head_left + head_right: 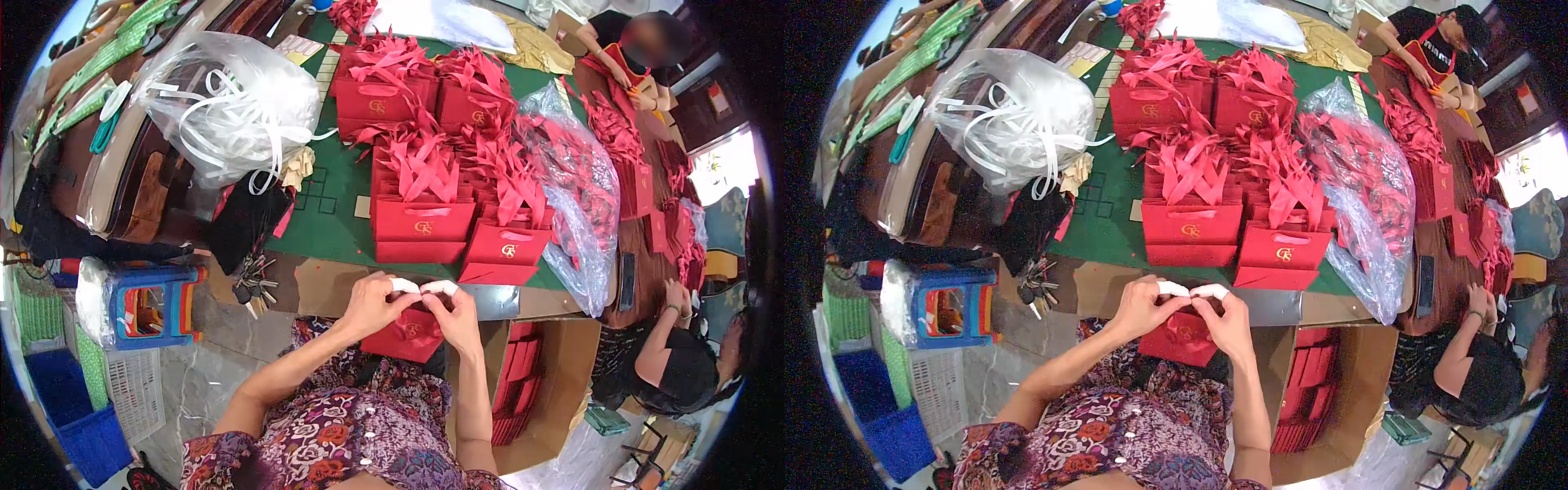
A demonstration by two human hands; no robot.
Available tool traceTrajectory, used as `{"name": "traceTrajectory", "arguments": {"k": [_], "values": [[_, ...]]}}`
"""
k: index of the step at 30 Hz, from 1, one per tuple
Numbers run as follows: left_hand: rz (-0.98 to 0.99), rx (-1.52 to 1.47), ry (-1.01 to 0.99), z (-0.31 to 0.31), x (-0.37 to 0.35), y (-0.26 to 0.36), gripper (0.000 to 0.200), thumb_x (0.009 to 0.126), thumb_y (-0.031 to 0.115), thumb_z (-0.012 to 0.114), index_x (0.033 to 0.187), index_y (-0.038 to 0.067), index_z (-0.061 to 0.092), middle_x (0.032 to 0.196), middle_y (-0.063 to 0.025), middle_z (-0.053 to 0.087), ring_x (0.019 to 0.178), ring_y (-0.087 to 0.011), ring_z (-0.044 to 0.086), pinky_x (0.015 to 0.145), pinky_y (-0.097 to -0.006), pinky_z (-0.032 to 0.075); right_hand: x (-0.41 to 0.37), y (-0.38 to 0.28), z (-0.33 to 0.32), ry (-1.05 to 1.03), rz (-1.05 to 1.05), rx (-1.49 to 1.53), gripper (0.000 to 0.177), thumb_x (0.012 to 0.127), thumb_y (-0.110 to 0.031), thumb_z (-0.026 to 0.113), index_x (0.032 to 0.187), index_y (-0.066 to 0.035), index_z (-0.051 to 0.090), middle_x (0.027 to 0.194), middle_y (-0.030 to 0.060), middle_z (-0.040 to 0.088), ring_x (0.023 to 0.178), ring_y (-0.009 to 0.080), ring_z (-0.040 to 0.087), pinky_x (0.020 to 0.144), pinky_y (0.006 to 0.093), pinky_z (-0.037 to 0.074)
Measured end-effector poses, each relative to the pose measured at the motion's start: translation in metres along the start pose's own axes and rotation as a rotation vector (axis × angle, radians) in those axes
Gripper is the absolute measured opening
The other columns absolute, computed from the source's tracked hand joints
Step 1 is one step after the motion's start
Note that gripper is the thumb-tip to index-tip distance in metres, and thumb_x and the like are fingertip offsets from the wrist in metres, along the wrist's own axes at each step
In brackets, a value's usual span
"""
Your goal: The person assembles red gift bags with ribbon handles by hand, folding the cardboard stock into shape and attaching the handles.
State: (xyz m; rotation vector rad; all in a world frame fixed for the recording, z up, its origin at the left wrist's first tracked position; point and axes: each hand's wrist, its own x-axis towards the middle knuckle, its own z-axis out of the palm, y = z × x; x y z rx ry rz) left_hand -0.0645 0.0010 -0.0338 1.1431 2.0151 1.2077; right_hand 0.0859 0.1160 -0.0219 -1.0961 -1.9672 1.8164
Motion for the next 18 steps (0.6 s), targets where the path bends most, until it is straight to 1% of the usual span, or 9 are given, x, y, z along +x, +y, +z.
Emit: {"name": "traceTrajectory", "arguments": {"k": [2,3,5,6,7,9,10,13,18], "values": [[0.322,0.101,0.074,-0.007,-0.001,-0.003,0.022,0.083,0.020,0.075,0.103,0.010,0.074,0.085,-0.0086,0.065,0.080,-0.0219,0.063,0.067,-0.0323,0.049,-0.001,0.006,0.001,-0.009,-0.105,0.058,0.010,0.092,-0.007,0.065,0.098,0.000,0.068,0.079,-0.0004,0.064,0.073,0.0054,0.056,0.066,0.0232,0.046],[0.323,0.104,0.079,-0.011,-0.003,-0.001,0.022,0.083,0.020,0.075,0.103,0.010,0.074,0.085,-0.0086,0.065,0.080,-0.0219,0.063,0.067,-0.0323,0.049,-0.003,0.003,-0.001,-0.012,-0.111,0.058,0.010,0.092,-0.007,0.065,0.098,0.000,0.068,0.079,-0.0004,0.064,0.073,0.0054,0.056,0.066,0.0232,0.046],[0.083,-0.204,0.047,-0.014,-0.016,0.008,0.046,0.085,0.017,0.072,0.128,0.007,0.059,0.103,-0.0125,0.066,0.098,-0.0271,0.062,0.080,-0.0348,0.050,-0.009,-0.005,-0.008,0.072,-0.104,0.108,0.008,0.093,-0.007,0.064,0.099,-0.001,0.066,0.081,-0.0018,0.062,0.073,0.0051,0.054,0.065,0.0225,0.045],[0.033,-0.297,-0.079,-0.016,-0.020,0.003,0.064,0.086,0.013,0.070,0.142,0.007,0.039,0.106,-0.0167,0.066,0.102,-0.0325,0.064,0.086,-0.0393,0.051,-0.010,-0.003,-0.009,0.078,-0.125,0.138,0.009,0.094,-0.007,0.063,0.101,-0.002,0.066,0.081,-0.0028,0.060,0.074,0.0054,0.053,0.066,0.0222,0.044],[0.035,-0.299,-0.083,-0.018,-0.025,-0.001,0.064,0.086,0.013,0.070,0.142,0.007,0.039,0.106,-0.0167,0.066,0.102,-0.0325,0.064,0.086,-0.0393,0.051,-0.012,-0.001,-0.009,0.083,-0.125,0.137,0.009,0.094,-0.007,0.063,0.101,-0.002,0.066,0.081,-0.0028,0.060,0.074,0.0054,0.053,0.066,0.0222,0.044],[0.107,-0.068,-0.328,-0.022,-0.032,-0.003,0.066,0.086,0.012,0.069,0.142,0.007,0.036,0.111,-0.0198,0.066,0.104,-0.0363,0.064,0.087,-0.0429,0.051,-0.015,-0.001,-0.007,0.104,-0.080,0.233,0.008,0.095,-0.006,0.062,0.100,-0.001,0.066,0.081,-0.0034,0.059,0.074,0.0048,0.052,0.068,0.0214,0.043],[0.054,-0.103,-0.392,-0.021,-0.031,-0.003,0.062,0.086,0.011,0.068,0.139,0.006,0.038,0.109,-0.0213,0.066,0.103,-0.0390,0.065,0.089,-0.0447,0.050,-0.016,-0.003,-0.009,0.109,-0.082,0.230,0.008,0.095,-0.006,0.062,0.100,-0.001,0.066,0.081,-0.0034,0.059,0.074,0.0048,0.052,0.068,0.0214,0.043],[-0.022,-0.167,-0.473,-0.019,-0.044,-0.003,0.057,0.086,0.011,0.065,0.135,0.002,0.039,0.104,-0.0288,0.063,0.101,-0.0462,0.061,0.084,-0.0492,0.049,-0.014,-0.008,-0.013,0.209,-0.074,0.248,0.006,0.095,-0.007,0.062,0.099,-0.004,0.064,0.084,-0.0050,0.057,0.075,0.0042,0.050,0.069,0.0209,0.041],[0.101,-0.027,-0.523,-0.030,-0.063,0.003,0.040,0.084,0.011,0.065,0.115,-0.006,0.045,0.094,-0.0299,0.062,0.096,-0.0487,0.059,0.080,-0.0519,0.048,-0.009,0.000,-0.025,0.294,-0.174,0.213,0.005,0.096,-0.007,0.060,0.098,-0.004,0.064,0.084,-0.0054,0.057,0.074,0.0035,0.049,0.066,0.0201,0.039]]}}
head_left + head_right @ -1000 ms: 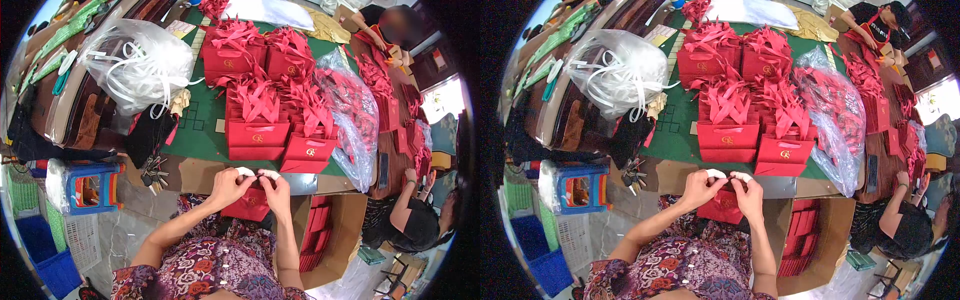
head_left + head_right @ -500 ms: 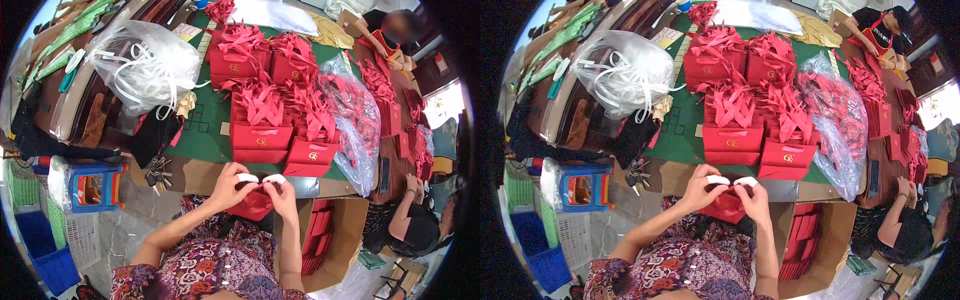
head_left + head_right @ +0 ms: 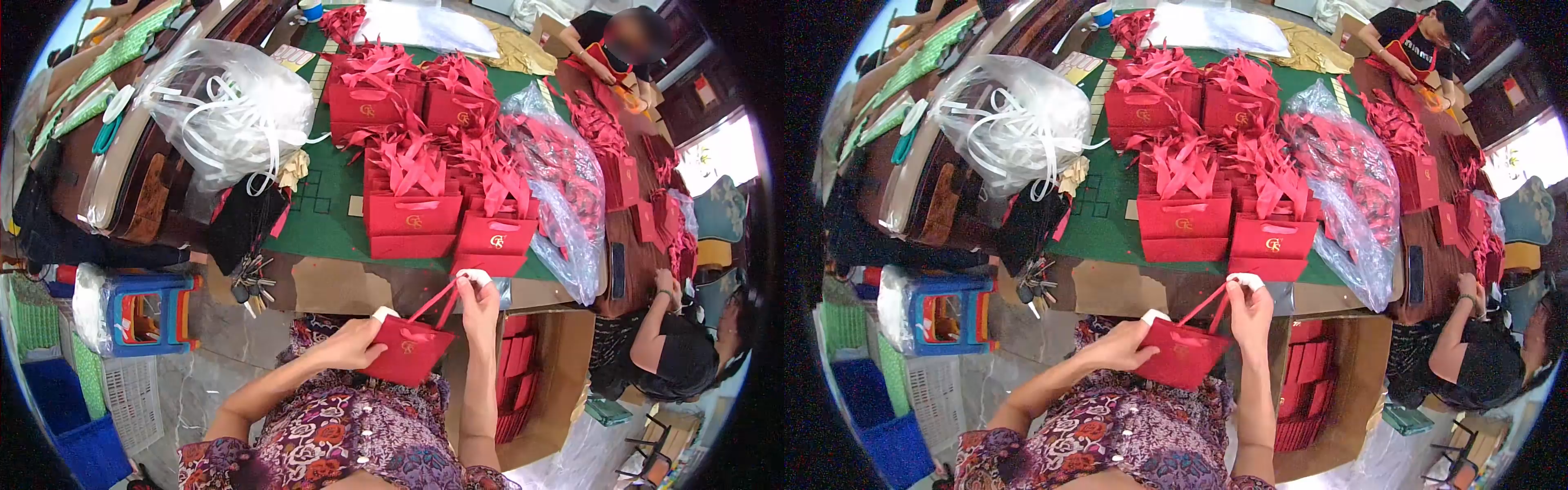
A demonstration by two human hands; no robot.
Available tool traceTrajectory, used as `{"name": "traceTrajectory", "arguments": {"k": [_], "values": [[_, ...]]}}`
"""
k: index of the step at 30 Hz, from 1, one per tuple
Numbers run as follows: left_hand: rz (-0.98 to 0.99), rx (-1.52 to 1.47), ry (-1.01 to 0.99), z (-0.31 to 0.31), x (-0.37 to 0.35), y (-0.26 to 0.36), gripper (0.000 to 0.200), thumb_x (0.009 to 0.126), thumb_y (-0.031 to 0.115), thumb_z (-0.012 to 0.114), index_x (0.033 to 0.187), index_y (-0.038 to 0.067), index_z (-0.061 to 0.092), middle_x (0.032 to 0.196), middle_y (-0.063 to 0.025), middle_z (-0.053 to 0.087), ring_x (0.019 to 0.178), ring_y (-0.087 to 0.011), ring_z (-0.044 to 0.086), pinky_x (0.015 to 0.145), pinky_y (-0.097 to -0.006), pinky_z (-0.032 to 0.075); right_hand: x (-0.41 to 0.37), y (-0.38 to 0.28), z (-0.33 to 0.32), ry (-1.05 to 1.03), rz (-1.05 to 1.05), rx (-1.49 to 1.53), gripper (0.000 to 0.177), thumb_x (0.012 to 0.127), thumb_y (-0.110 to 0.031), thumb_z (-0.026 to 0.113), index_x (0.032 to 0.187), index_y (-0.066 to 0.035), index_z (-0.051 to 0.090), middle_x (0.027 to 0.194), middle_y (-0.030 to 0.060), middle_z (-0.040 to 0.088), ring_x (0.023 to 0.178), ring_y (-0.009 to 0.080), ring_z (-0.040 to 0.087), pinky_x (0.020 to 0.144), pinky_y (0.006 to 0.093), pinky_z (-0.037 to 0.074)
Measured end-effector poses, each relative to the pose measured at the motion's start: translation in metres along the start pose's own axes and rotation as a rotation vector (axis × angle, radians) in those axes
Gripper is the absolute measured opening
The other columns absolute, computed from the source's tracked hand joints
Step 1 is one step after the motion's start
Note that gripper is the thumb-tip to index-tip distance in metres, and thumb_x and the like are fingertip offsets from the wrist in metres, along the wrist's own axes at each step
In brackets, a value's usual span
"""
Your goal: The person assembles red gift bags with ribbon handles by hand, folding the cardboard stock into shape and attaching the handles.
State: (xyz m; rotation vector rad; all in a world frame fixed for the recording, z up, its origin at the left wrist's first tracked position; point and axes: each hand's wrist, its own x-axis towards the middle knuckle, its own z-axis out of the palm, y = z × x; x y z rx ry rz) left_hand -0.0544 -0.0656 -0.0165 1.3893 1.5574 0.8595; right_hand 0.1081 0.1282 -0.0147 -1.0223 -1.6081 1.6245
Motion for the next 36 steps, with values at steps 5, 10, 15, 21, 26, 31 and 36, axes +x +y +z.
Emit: {"name": "traceTrajectory", "arguments": {"k": [5,10,15,21,26,31,36], "values": [[-0.081,0.063,-0.106,-0.009,-0.009,0.002,0.047,0.083,0.011,0.067,0.122,-0.003,0.043,0.101,-0.0276,0.064,0.101,-0.0459,0.060,0.084,-0.0495,0.049,-0.002,0.006,0.009,0.002,-0.055,0.015,0.005,0.096,-0.008,0.061,0.098,-0.005,0.064,0.083,-0.0050,0.057,0.074,0.0032,0.049,0.065,0.0200,0.039],[-0.087,-0.076,-0.043,-0.021,-0.014,0.005,0.046,0.084,0.013,0.068,0.119,-0.005,0.043,0.095,-0.0267,0.064,0.094,-0.0452,0.062,0.081,-0.0491,0.049,-0.004,0.003,0.017,0.027,-0.042,-0.023,0.009,0.097,-0.009,0.061,0.101,-0.002,0.064,0.088,-0.0024,0.060,0.079,0.0052,0.053,0.070,0.0207,0.044],[-0.139,-0.294,0.121,-0.003,-0.018,-0.045,0.042,0.089,0.019,0.069,0.119,-0.003,0.049,0.095,-0.0142,0.066,0.087,-0.0190,0.065,0.074,-0.0350,0.051,-0.014,-0.023,0.025,0.098,-0.150,-0.290,0.034,0.094,-0.009,0.063,0.126,0.000,0.058,0.109,0.0112,0.064,0.095,0.0192,0.062,0.086,0.0314,0.051],[-0.228,-0.695,0.369,-0.034,-0.018,-0.003,0.037,0.096,0.010,0.062,0.129,0.002,0.047,0.118,-0.0071,0.063,0.106,-0.0139,0.061,0.091,-0.0314,0.051,-0.070,-0.057,0.034,-0.424,-0.508,-0.652,0.076,0.065,-0.027,0.089,0.130,-0.006,0.056,0.108,0.0141,0.058,0.095,0.0310,0.058,0.083,0.0383,0.049],[-0.152,-0.783,0.379,-0.042,-0.012,0.022,0.037,0.095,0.012,0.062,0.127,-0.001,0.047,0.112,-0.0092,0.065,0.098,-0.0152,0.065,0.083,-0.0320,0.055,-0.102,-0.037,0.049,-0.462,-0.548,-0.858,0.069,0.069,-0.024,0.085,0.130,-0.007,0.058,0.110,0.0126,0.056,0.096,0.0324,0.056,0.084,0.0415,0.048],[-0.157,-0.878,0.246,-0.045,-0.010,0.026,0.042,0.095,0.016,0.064,0.130,0.000,0.048,0.113,-0.0087,0.065,0.100,-0.0155,0.064,0.080,-0.0308,0.054,-0.110,-0.016,0.051,-0.107,-0.387,-0.441,0.042,0.083,0.000,0.069,0.124,-0.003,0.061,0.107,0.0133,0.059,0.096,0.0291,0.061,0.088,0.0367,0.049],[0.071,-0.043,0.499,-0.023,0.004,0.029,0.045,0.087,0.019,0.072,0.127,0.005,0.055,0.114,-0.0123,0.060,0.104,-0.0264,0.061,0.092,-0.0374,0.050,-0.113,0.018,0.053,0.062,0.200,0.310,0.028,0.096,-0.006,0.060,0.123,0.001,0.058,0.117,0.0066,0.063,0.104,0.0166,0.060,0.091,0.0308,0.048]]}}
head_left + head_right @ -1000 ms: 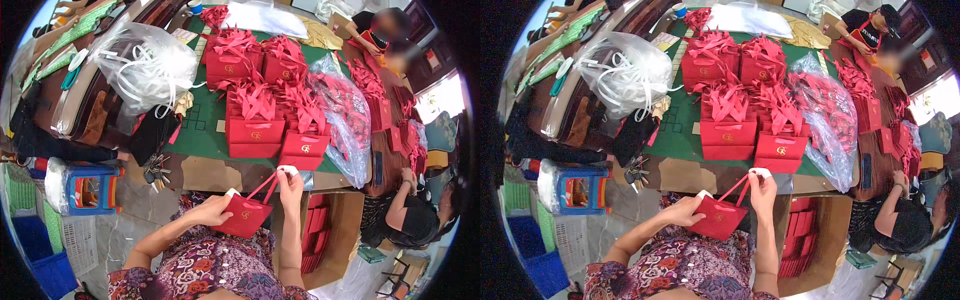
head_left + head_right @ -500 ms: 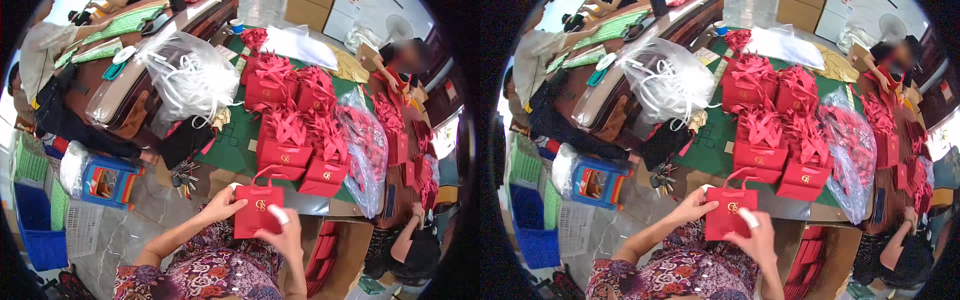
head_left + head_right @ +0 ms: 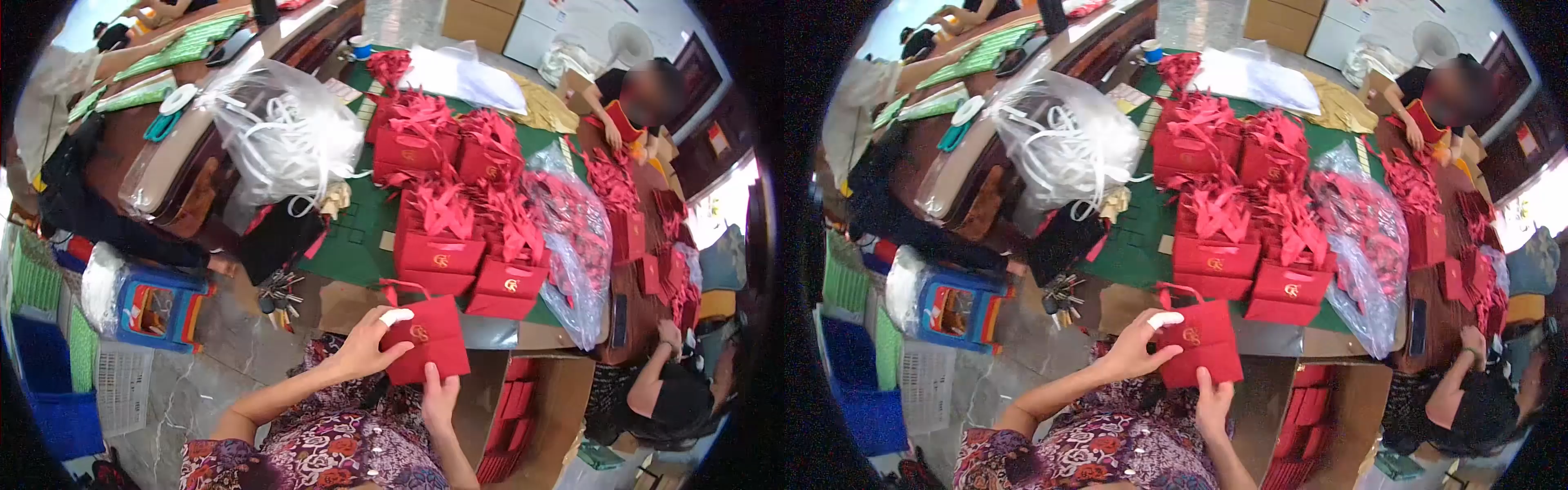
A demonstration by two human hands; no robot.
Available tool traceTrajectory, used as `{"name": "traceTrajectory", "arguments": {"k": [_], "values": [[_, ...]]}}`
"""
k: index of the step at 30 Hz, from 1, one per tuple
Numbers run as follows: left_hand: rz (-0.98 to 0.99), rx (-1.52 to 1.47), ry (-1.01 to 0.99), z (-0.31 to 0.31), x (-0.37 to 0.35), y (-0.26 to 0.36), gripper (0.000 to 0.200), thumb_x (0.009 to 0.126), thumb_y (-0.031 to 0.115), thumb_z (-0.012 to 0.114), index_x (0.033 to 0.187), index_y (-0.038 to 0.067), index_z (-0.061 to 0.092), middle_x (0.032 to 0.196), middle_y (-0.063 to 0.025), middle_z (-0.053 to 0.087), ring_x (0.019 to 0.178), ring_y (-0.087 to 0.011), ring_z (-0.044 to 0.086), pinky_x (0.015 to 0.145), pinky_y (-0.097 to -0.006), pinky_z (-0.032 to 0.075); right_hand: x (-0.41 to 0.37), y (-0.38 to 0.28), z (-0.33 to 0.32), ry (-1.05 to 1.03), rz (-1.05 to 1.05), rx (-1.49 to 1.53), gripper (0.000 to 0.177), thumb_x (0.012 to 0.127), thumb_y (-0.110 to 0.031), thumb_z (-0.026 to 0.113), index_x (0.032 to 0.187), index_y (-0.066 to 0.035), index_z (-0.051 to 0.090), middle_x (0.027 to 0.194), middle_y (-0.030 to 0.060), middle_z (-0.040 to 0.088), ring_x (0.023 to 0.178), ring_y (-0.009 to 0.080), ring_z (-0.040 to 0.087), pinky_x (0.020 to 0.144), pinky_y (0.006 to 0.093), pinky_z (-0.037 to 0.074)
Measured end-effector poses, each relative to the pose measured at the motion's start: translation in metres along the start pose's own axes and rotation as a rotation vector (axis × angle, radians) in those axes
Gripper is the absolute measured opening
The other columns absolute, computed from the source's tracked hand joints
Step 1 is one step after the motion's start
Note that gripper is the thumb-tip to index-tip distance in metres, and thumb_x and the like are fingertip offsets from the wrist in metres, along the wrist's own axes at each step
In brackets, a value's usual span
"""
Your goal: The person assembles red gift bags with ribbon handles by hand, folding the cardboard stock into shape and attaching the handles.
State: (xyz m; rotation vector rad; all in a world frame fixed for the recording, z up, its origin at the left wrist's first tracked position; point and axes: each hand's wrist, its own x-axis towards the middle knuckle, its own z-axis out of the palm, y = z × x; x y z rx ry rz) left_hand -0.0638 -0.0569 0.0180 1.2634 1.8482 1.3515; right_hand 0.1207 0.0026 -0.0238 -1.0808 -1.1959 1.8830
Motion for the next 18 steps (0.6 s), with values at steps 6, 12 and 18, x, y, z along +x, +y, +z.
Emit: {"name": "traceTrajectory", "arguments": {"k": [6,12,18], "values": [[0.146,0.420,-0.088,0.035,-0.008,-0.038,0.059,0.076,0.023,0.078,0.128,0.006,0.055,0.131,-0.0178,0.049,0.118,-0.0412,0.045,0.101,-0.0482,0.041,0.002,0.026,-0.027,-0.082,0.347,0.032,0.039,0.097,-0.012,0.062,0.133,-0.004,0.051,0.126,0.0083,0.060,0.110,0.0194,0.061,0.087,0.0366,0.056],[0.199,0.468,-0.150,0.025,-0.008,-0.042,0.058,0.075,0.021,0.079,0.127,0.008,0.057,0.130,-0.0171,0.050,0.118,-0.0396,0.046,0.099,-0.0487,0.041,0.023,0.016,-0.068,0.461,-0.314,-0.403,0.025,0.094,-0.004,0.061,0.118,-0.004,0.054,0.097,0.0015,0.052,0.089,0.0102,0.051,0.078,0.0238,0.044],[0.191,0.416,-0.112,0.024,-0.004,-0.037,0.054,0.075,0.016,0.079,0.124,0.006,0.057,0.127,-0.0197,0.051,0.114,-0.0398,0.048,0.097,-0.0473,0.043,0.138,-0.069,-0.125,0.492,-0.769,-0.894,0.018,0.092,-0.001,0.059,0.109,-0.002,0.063,0.098,0.0150,0.060,0.096,0.0300,0.059,0.088,0.0384,0.047]]}}
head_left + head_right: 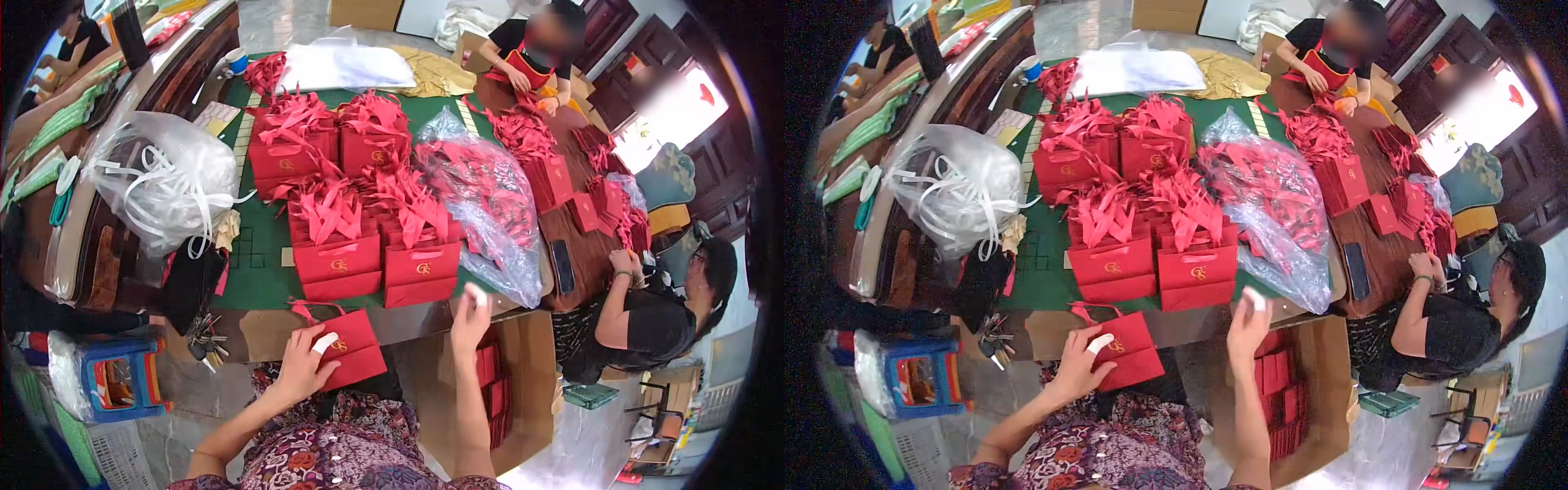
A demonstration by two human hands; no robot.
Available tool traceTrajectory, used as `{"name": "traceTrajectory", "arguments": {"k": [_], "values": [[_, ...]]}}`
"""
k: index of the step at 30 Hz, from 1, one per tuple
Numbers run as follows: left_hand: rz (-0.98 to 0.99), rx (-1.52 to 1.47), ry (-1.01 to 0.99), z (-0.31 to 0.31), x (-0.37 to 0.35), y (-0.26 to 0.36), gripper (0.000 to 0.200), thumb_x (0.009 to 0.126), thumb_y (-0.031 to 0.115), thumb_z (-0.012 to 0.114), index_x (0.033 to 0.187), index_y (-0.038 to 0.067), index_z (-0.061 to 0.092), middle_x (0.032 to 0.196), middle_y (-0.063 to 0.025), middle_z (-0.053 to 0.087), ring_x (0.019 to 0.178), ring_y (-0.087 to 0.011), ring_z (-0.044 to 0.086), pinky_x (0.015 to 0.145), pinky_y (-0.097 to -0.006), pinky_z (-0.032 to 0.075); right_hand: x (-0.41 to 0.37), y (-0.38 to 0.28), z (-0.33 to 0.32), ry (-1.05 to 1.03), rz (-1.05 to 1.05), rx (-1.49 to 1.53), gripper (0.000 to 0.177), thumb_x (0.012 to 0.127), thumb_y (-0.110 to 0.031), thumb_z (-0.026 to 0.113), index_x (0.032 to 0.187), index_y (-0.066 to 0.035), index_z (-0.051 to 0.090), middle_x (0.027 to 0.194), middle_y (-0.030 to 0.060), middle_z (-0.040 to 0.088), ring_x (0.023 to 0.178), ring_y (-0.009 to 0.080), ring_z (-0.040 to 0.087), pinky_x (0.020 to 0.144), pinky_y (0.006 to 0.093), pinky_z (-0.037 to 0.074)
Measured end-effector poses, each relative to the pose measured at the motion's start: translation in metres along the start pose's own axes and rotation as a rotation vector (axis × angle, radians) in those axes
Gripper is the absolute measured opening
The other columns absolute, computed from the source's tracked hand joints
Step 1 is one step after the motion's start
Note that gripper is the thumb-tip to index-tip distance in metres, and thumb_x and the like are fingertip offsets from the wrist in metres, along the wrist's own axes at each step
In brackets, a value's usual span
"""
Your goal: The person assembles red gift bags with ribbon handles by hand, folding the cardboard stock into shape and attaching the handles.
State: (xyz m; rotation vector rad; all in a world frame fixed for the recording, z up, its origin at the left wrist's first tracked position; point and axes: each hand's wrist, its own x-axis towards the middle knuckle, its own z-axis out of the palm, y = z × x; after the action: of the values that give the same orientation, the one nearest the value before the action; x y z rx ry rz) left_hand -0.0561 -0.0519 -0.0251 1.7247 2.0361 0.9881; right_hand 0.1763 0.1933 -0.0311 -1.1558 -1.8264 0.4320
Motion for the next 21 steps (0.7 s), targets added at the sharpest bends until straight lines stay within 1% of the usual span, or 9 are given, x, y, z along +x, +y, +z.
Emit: {"name": "traceTrajectory", "arguments": {"k": [2,3,5,9,11,16,18,19,21], "values": [[-0.003,-0.004,0.011,0.000,0.001,-0.001,0.054,0.075,0.014,0.079,0.124,0.006,0.057,0.127,-0.0197,0.051,0.114,-0.0399,0.048,0.097,-0.0473,0.043,0.038,0.016,0.010,0.026,-0.008,-0.208,0.018,0.092,-0.010,0.061,0.108,-0.001,0.064,0.103,0.0204,0.062,0.096,0.0378,0.057,0.086,0.0447,0.046],[-0.011,-0.009,0.023,0.001,0.001,-0.001,0.054,0.075,0.012,0.078,0.124,0.006,0.057,0.127,-0.0196,0.052,0.113,-0.0401,0.048,0.097,-0.0472,0.044,0.054,0.024,0.012,0.025,-0.009,-0.208,0.018,0.092,-0.010,0.061,0.108,-0.001,0.064,0.103,0.0204,0.062,0.096,0.0378,0.057,0.086,0.0447,0.046],[-0.014,0.007,0.028,0.001,0.001,-0.002,0.054,0.075,0.011,0.078,0.124,0.006,0.057,0.127,-0.0194,0.052,0.113,-0.0401,0.049,0.096,-0.0471,0.044,0.075,0.044,0.025,-0.021,-0.142,-0.382,0.022,0.091,-0.013,0.063,0.110,-0.003,0.066,0.097,0.0213,0.065,0.092,0.0407,0.059,0.084,0.0475,0.046],[-0.027,0.061,0.060,-0.001,0.002,-0.003,0.055,0.072,0.008,0.077,0.124,0.005,0.057,0.127,-0.0182,0.053,0.112,-0.0400,0.049,0.095,-0.0474,0.044,0.082,0.058,0.043,-0.047,-0.039,-0.420,0.022,0.089,-0.014,0.066,0.109,-0.005,0.068,0.090,0.0201,0.067,0.087,0.0403,0.062,0.082,0.0478,0.046],[-0.040,0.070,0.057,-0.005,0.004,-0.004,0.055,0.072,0.007,0.077,0.124,0.005,0.057,0.127,-0.0171,0.053,0.112,-0.0396,0.049,0.095,-0.0471,0.044,0.082,0.071,0.046,-0.072,-0.022,-0.469,0.019,0.088,-0.016,0.068,0.103,-0.005,0.069,0.090,0.0172,0.067,0.085,0.0353,0.063,0.078,0.0439,0.048],[-0.057,0.082,0.014,-0.006,0.004,-0.009,0.054,0.072,0.005,0.075,0.123,0.005,0.057,0.126,-0.0142,0.055,0.111,-0.0378,0.050,0.094,-0.0459,0.044,0.076,0.059,0.033,-0.096,0.053,-0.300,0.016,0.088,-0.016,0.069,0.097,-0.004,0.070,0.089,0.0167,0.067,0.086,0.0328,0.064,0.077,0.0408,0.048],[-0.044,0.088,0.019,-0.006,0.004,-0.007,0.052,0.072,0.004,0.075,0.122,0.005,0.058,0.122,-0.0136,0.056,0.110,-0.0368,0.050,0.094,-0.0451,0.044,0.058,0.049,0.023,0.043,-0.074,-0.232,0.015,0.090,-0.016,0.067,0.096,-0.002,0.068,0.089,0.0152,0.066,0.086,0.0275,0.062,0.079,0.0369,0.048],[-0.066,0.096,0.017,-0.006,0.003,-0.007,0.052,0.072,0.004,0.075,0.122,0.005,0.058,0.122,-0.0136,0.056,0.110,-0.0368,0.050,0.094,-0.0451,0.044,0.047,0.037,0.016,0.037,-0.023,-0.103,0.014,0.092,-0.014,0.066,0.095,0.000,0.065,0.091,0.0127,0.064,0.086,0.0225,0.058,0.081,0.0328,0.046],[-0.059,0.063,0.028,-0.005,0.005,-0.007,0.050,0.073,0.004,0.074,0.120,0.004,0.059,0.117,-0.0139,0.057,0.108,-0.0366,0.050,0.093,-0.0443,0.045,0.021,0.017,0.002,0.100,-0.013,-0.131,0.012,0.092,-0.010,0.066,0.095,0.000,0.061,0.090,0.0089,0.062,0.085,0.0197,0.056,0.082,0.0321,0.046]]}}
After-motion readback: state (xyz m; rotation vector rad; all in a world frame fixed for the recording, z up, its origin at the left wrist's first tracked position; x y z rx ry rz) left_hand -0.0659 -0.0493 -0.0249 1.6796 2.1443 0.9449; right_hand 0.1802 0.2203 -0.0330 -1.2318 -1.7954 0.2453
